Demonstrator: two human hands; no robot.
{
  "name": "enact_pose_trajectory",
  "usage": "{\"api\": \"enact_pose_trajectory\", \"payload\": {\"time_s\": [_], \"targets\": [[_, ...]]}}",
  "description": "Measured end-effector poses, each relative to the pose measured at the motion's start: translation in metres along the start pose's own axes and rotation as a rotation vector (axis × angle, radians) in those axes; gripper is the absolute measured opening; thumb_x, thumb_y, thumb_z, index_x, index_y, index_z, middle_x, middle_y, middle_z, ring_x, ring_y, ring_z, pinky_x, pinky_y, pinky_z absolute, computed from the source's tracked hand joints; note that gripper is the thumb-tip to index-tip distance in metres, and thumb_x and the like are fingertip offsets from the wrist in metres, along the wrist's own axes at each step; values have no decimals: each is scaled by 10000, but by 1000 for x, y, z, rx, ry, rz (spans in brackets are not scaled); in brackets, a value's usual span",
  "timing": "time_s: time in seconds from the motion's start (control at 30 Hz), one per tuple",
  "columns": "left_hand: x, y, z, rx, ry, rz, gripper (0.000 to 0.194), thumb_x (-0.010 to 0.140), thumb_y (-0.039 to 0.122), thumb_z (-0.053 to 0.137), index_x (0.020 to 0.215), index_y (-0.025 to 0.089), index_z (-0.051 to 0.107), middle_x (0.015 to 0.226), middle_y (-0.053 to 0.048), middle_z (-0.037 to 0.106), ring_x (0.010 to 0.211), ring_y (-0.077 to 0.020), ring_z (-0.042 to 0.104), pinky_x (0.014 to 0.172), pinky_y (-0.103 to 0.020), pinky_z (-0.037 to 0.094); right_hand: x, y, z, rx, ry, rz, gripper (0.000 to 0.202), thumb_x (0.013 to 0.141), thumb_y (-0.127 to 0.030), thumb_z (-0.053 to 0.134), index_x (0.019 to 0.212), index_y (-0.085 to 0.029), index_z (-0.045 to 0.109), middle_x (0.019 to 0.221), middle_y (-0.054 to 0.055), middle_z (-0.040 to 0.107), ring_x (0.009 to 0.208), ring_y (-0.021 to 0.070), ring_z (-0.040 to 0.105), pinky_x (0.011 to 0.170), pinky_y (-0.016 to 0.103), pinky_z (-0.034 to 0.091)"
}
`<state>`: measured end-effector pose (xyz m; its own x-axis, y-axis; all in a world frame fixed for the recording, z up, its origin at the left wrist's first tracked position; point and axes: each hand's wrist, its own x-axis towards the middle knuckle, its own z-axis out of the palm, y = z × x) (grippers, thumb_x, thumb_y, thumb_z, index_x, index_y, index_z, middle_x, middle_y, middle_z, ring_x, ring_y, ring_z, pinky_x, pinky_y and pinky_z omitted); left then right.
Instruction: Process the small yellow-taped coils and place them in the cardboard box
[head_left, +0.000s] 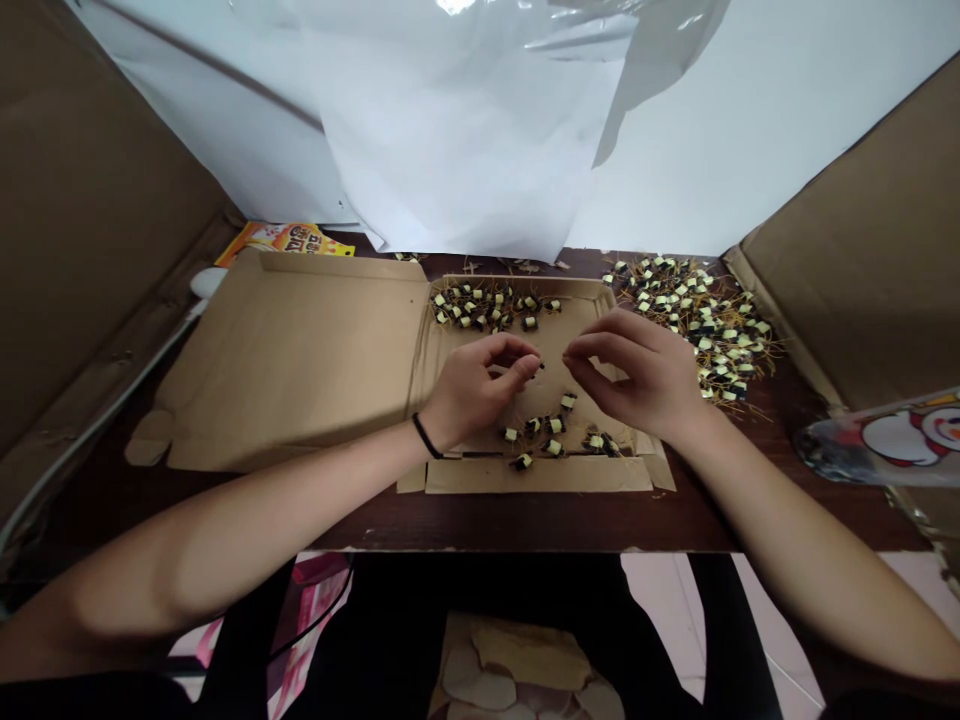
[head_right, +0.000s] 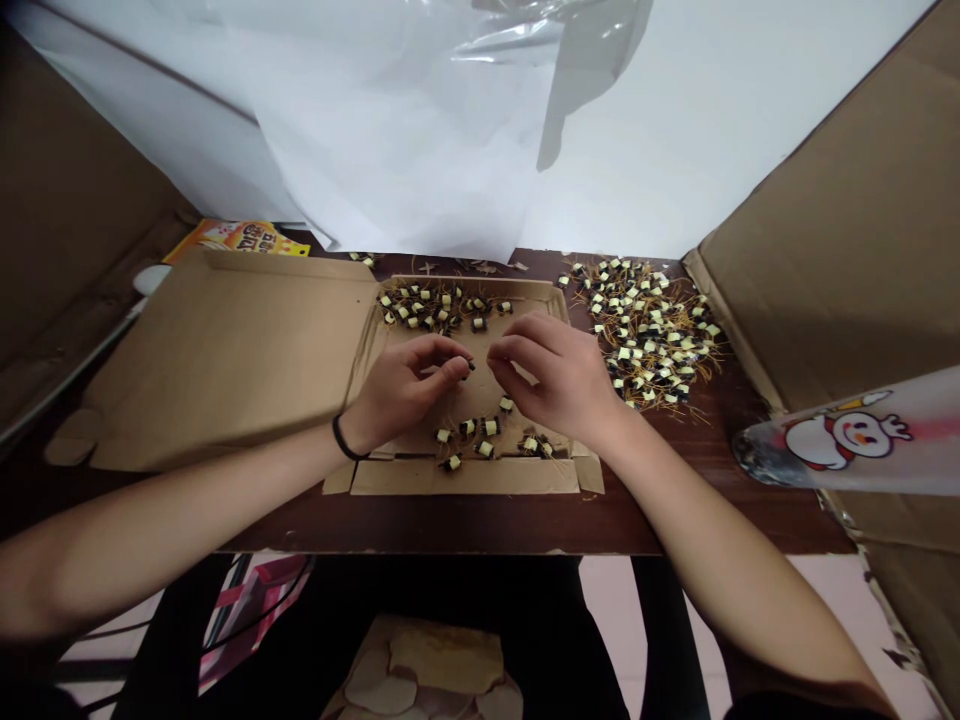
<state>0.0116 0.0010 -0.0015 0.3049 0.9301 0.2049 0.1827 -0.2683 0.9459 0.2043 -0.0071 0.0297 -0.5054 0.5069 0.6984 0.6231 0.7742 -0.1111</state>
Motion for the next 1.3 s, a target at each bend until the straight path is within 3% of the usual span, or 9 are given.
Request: {"api": "enact_pose_trajectory", "payload": {"time_s": [0.13,0.53,0.87,1.17,1.3], "targets": [[0,-1,0,-26,-3,-8,178,808,293,629,839,118,648,719,-25,682,572,-83,616,558,-188,492,-2,1,0,-92,-12,-65,72,837,-145,587,827,-214,605,756,41,625,669,144,568,570,264,450],[0,-5,1,-106,22,-25,190,797,308,638,856,128,642,757,-27,683,583,-87,634,567,-191,522,-8,7,9,-214,-61,-37,131,859,-175,548,749,-173,619,734,39,636,637,124,562,535,244,390],[1,-3,2,-180,55,-58,206,808,329,634,833,124,620,719,-23,668,570,-89,640,549,-184,528,-6,3,12,-68,-132,-19,154,855,-147,529,731,-160,620,685,26,607,600,111,524,534,230,388],[2,-5,2,-157,70,-44,205,819,333,624,848,130,620,741,-30,663,601,-90,626,564,-203,560,-4,-1,5,-43,-108,92,125,846,-171,523,751,-178,604,715,35,594,635,128,538,566,248,411],[3,-7,2,-143,75,-32,205,828,336,615,863,134,626,763,-35,668,619,-89,623,569,-204,566,-3,-2,1,72,-185,92,137,840,-188,518,736,-190,607,718,29,603,656,136,535,600,266,416]]}}
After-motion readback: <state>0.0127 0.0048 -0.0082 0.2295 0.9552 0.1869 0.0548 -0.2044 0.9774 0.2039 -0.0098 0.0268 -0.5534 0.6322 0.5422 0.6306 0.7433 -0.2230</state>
